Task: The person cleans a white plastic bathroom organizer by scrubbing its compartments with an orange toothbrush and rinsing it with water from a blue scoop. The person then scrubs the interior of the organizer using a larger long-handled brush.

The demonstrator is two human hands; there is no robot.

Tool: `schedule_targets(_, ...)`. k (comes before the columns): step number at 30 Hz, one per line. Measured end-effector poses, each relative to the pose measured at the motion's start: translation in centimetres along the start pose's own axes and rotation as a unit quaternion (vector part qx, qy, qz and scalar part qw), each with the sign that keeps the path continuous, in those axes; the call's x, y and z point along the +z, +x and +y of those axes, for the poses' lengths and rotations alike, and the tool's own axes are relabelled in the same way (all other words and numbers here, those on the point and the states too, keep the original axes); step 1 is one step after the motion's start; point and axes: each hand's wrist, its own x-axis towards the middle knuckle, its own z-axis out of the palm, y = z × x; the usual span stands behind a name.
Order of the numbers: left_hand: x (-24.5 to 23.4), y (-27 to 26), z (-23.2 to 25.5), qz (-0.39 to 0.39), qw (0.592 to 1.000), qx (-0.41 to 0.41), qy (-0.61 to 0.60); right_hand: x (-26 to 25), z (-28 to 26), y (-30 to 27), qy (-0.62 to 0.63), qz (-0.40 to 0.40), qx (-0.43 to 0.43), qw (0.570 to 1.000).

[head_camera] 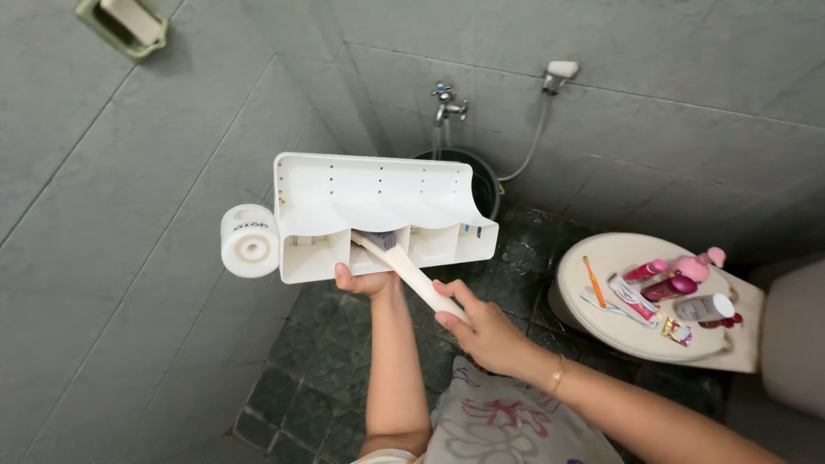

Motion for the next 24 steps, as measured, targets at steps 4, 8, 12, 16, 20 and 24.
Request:
schedule_targets(4, -1.8, 0.2, 1.2, -0.009, 1.0, 0.01, 0.02, 1.5, 0.1, 0.3, 0.332, -0.084, 0.23, 0.911)
schedule_targets(8, -2.8, 0.2, 2.3, 0.005, 0.999, 0.023, 0.021, 3.2, 0.4, 0.1, 0.464, -0.097, 0.25, 0.844)
schedule_targets(12, -2.7, 0.2, 4.7, -0.011, 0.999, 0.045, 0.019, 3.7, 1.3, 0.3, 0.239, -0.115, 0.065, 0.962)
schedule_targets(16, -3.1, 0.7, 8.0, 0.092, 0.995, 0.029, 0.018, 3.2, 0.3, 1.3, -0.235, -0.035, -0.192, 0.952)
schedule_targets(20, -3.4, 1.0, 9.5, 0.023, 0.996, 0.076, 0.052, 3.8, -3.0, 0.2, -0.474, -0.079, -0.129, 0.867)
schedule_targets(24, -4.0, 0.1, 10.2, 0.0, 0.996, 0.083, 0.038, 2.1, -5.0, -0.9, -0.485, -0.091, -0.188, 0.849)
